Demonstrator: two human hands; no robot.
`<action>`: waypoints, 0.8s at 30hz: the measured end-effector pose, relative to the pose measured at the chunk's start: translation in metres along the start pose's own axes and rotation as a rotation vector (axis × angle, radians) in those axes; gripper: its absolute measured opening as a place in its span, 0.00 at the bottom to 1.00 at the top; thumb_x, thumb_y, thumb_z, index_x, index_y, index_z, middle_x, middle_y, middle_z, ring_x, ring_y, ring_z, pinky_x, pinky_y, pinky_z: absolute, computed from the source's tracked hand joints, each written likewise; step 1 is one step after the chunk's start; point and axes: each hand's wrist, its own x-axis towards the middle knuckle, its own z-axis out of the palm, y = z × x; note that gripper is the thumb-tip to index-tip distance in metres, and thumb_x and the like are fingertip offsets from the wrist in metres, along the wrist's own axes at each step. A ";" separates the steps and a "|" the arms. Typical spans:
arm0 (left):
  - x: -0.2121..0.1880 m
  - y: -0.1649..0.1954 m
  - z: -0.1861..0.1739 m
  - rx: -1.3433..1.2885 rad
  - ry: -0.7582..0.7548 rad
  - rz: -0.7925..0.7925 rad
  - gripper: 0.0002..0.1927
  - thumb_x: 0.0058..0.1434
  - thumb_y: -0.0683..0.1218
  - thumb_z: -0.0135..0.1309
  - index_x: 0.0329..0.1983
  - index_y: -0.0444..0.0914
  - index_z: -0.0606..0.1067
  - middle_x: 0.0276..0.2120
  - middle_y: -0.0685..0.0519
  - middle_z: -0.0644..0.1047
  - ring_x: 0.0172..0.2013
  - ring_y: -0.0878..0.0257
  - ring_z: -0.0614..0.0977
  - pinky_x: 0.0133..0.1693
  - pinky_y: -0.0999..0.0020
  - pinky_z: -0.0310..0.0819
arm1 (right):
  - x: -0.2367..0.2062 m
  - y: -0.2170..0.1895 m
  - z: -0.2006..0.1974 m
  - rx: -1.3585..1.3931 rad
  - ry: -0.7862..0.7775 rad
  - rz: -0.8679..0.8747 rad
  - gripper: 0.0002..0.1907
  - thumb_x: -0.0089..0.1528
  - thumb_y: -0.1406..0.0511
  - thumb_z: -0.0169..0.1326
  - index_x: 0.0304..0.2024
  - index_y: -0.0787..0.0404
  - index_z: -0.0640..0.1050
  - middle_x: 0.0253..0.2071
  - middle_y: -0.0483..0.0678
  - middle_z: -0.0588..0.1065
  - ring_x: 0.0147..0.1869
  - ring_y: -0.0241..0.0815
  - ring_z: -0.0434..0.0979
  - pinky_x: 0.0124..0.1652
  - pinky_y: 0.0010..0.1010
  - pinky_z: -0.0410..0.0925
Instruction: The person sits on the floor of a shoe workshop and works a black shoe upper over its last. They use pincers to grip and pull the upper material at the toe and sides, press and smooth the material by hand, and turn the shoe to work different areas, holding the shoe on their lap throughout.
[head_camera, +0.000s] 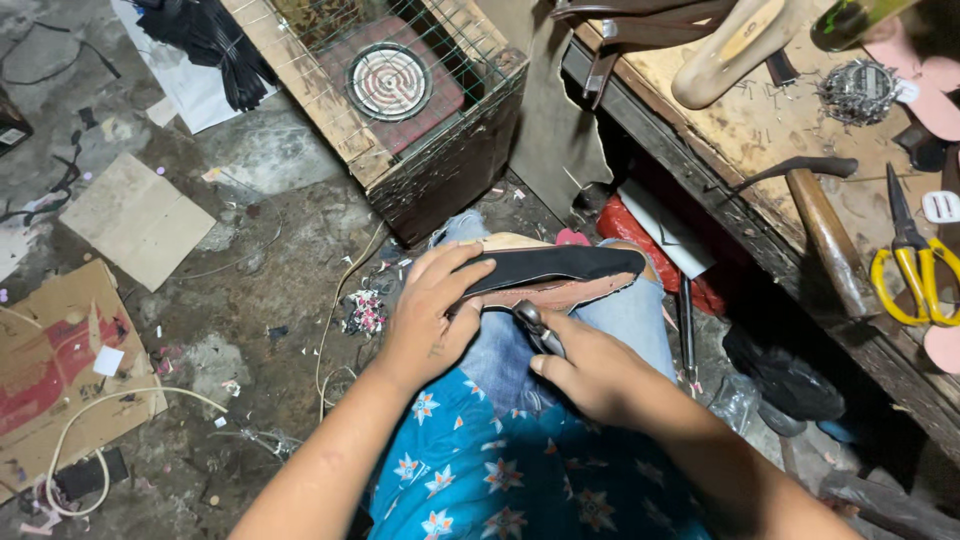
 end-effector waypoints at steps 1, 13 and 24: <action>0.001 0.001 -0.001 -0.009 0.004 0.003 0.22 0.55 0.38 0.58 0.55 0.37 0.78 0.59 0.45 0.75 0.63 0.42 0.73 0.66 0.51 0.65 | 0.003 -0.003 0.001 -0.055 -0.014 0.018 0.34 0.60 0.58 0.52 0.69 0.56 0.64 0.60 0.59 0.73 0.64 0.57 0.72 0.61 0.38 0.63; -0.010 0.006 0.009 0.001 0.103 -0.013 0.21 0.52 0.35 0.58 0.51 0.38 0.79 0.58 0.45 0.76 0.63 0.41 0.73 0.65 0.51 0.67 | 0.008 -0.027 0.009 -0.191 0.057 -0.046 0.22 0.63 0.59 0.52 0.54 0.66 0.70 0.50 0.66 0.76 0.57 0.65 0.75 0.54 0.49 0.66; -0.018 0.009 0.017 -0.023 0.112 -0.043 0.26 0.51 0.34 0.58 0.56 0.38 0.76 0.62 0.43 0.73 0.64 0.41 0.72 0.66 0.52 0.66 | 0.015 -0.009 0.036 -0.238 0.076 0.019 0.16 0.61 0.65 0.49 0.48 0.69 0.69 0.34 0.66 0.77 0.42 0.68 0.77 0.45 0.54 0.68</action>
